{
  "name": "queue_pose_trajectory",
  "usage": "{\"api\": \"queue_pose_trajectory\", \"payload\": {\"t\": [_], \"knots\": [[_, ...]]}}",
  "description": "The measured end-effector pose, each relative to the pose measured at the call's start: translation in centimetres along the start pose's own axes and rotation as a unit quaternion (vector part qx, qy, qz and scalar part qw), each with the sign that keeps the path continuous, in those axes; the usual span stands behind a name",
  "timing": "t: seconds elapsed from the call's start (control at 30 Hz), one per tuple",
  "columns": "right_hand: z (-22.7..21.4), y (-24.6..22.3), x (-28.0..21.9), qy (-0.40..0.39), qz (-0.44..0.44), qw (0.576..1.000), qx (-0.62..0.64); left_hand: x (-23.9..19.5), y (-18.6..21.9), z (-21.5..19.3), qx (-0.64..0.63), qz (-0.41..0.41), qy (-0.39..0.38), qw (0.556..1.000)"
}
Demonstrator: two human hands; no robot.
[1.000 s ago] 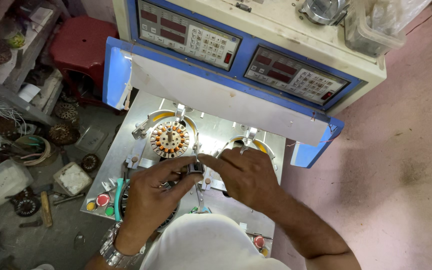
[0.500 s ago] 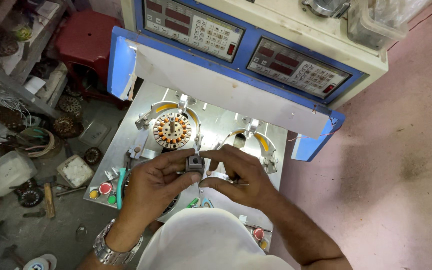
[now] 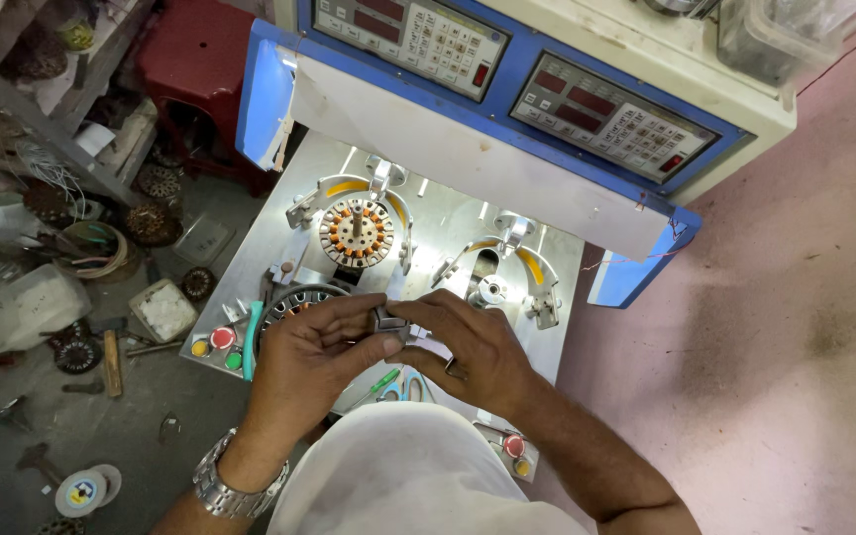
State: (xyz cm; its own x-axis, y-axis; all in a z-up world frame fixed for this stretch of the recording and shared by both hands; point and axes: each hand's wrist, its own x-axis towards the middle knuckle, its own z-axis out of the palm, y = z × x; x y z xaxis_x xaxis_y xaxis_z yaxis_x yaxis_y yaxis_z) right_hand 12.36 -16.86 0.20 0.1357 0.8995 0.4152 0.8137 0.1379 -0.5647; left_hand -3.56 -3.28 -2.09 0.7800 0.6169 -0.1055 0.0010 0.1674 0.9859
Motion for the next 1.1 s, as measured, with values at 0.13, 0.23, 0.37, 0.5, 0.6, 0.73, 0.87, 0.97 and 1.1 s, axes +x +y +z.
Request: {"api": "queue_pose_trajectory", "payload": {"t": [0.13, 0.23, 0.37, 0.5, 0.6, 0.73, 0.87, 0.97, 1.1], "knots": [[0.4, -0.8, 0.0, 0.01, -0.057, 0.995, -0.085, -0.9, 0.1, 0.3, 0.012, 0.009, 0.025, 1.0], [1.0, -1.1, -0.2, 0.02, -0.058, 0.994, -0.091, -1.5, 0.3, 0.7, 0.015, 0.024, 0.04, 0.999], [2.0, -0.5, -1.0, 0.013, 0.034, 0.999, 0.026, -2.3, -0.2, 0.1, 0.044, 0.034, 0.026, 0.998], [3.4, 0.9, -2.0, -0.004, 0.149, 0.968, 0.203, -2.8, -1.6, -0.4, 0.061, -0.002, 0.063, 0.996], [5.0, 1.6, -2.8, -0.012, 0.21, 0.938, 0.275, -3.1, -2.7, -0.3, 0.087, -0.023, 0.096, 0.991], [7.0, 3.0, -4.2, 0.007, 0.288, 0.886, 0.362, -3.5, -4.0, -0.8, 0.078, 0.013, 0.078, 0.994], [8.8, 5.4, -5.1, 0.016, 0.344, 0.85, 0.399, -3.8, -4.7, -2.6, 0.275, 0.162, 0.125, 0.939], [10.0, 7.5, -5.6, 0.011, 0.369, 0.841, 0.395, -3.1, -5.7, -3.9, 0.447, 0.22, 0.103, 0.861], [10.9, 9.5, -5.7, -0.02, 0.382, 0.853, 0.354, -2.1, -7.7, -4.7, 0.474, 0.132, 0.11, 0.863]]}}
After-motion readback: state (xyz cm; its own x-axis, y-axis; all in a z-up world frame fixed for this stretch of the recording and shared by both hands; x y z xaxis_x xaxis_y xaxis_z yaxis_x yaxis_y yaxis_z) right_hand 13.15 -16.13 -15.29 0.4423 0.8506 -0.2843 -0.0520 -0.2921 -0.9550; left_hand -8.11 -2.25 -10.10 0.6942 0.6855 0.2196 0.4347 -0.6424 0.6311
